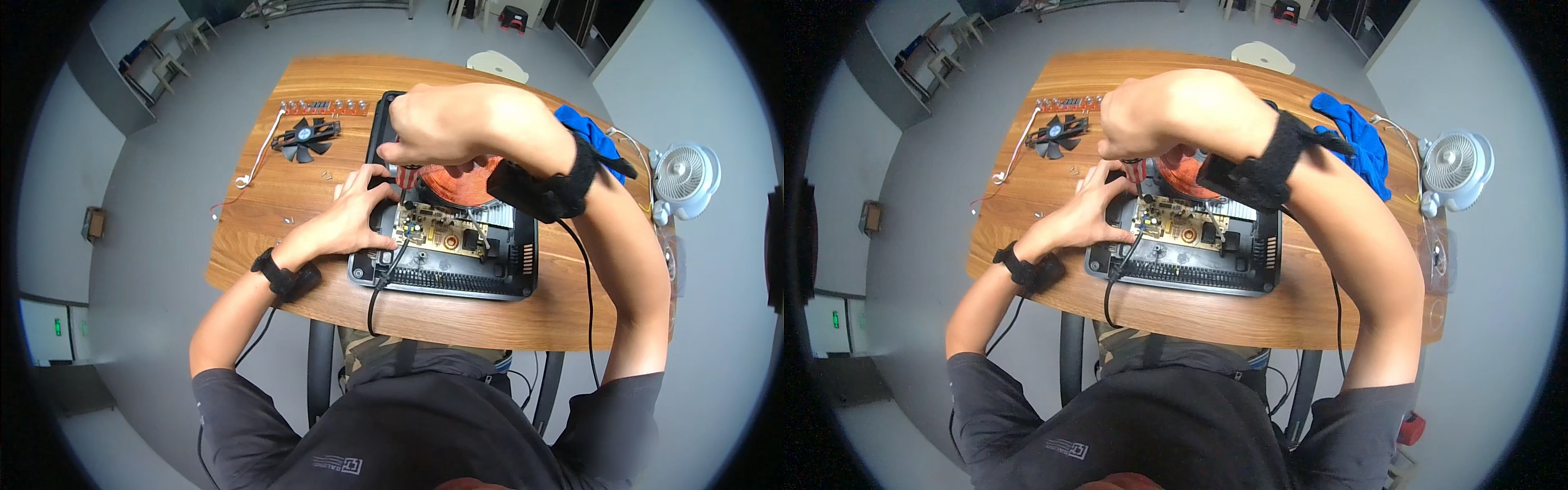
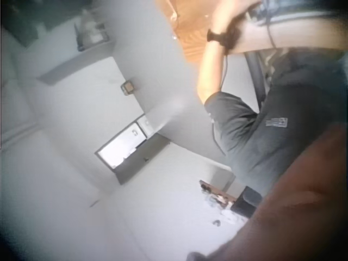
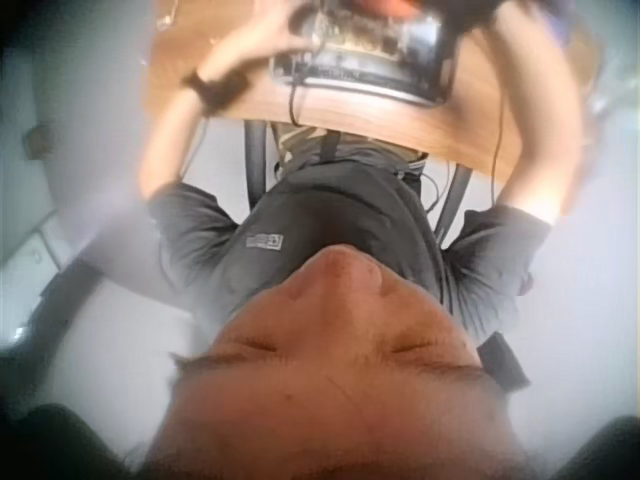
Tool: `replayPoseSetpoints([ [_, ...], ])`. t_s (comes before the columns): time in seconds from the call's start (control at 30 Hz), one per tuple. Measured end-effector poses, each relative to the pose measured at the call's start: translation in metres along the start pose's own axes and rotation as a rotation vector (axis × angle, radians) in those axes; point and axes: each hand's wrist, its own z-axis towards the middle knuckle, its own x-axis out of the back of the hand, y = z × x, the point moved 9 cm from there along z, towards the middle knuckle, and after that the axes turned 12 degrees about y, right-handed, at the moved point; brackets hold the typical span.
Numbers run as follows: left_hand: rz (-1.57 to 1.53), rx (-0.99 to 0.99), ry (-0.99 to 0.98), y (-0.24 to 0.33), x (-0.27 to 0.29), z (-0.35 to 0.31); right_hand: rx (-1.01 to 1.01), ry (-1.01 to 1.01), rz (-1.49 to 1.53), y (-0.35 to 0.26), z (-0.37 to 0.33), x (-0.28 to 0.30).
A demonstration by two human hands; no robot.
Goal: The person uses a screwdriver to fasten screws on a circuit board inside an open electronic device. They then place a circular copper-colored component onto the board and continue securing it with screws. Finally, they attach a small fan to the assembly.
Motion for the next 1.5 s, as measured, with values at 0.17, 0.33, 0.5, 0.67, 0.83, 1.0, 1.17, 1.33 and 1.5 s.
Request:
replayPoseSetpoints([
  [0.17, -0.001, 0.023, -0.011, -0.002, 0.0, 0.0, -0.042, 0.244, -0.044, 0.005, 0.021, -0.004],
  [0.33, 0.015, 0.036, -0.029, 0.003, 0.0, 0.004, 0.189, 0.732, -0.021, 0.0, 0.01, 0.002],
  [0.5, 0.039, 0.062, -0.055, 0.002, 0.0, 0.002, 0.317, 0.737, -0.149, -0.017, -0.005, 0.003],
  [0.67, 0.03, 0.054, -0.057, 0.004, -0.001, 0.004, 0.185, 0.559, -0.113, -0.01, -0.008, -0.001],
  [0.83, 0.008, 0.064, -0.049, -0.001, -0.002, 0.0, 0.234, 0.289, -0.055, -0.009, -0.001, -0.011],
  [1.0, 0.013, 0.03, -0.035, 0.004, -0.001, 0.004, 0.143, 0.247, -0.009, -0.009, 0.003, -0.011],
  [1.17, 0.008, 0.078, -0.059, 0.003, -0.002, 0.002, 0.083, 0.329, 0.044, -0.011, -0.02, 0.0],
  [1.33, -0.033, 0.105, -0.07, 0.004, 0.0, 0.002, 0.072, 0.348, -0.046, 0.004, 0.001, -0.009],
  [1.5, -0.019, 0.009, -0.009, 0.006, 0.001, 0.003, 0.061, 0.156, -0.014, 0.005, -0.009, -0.004],
])
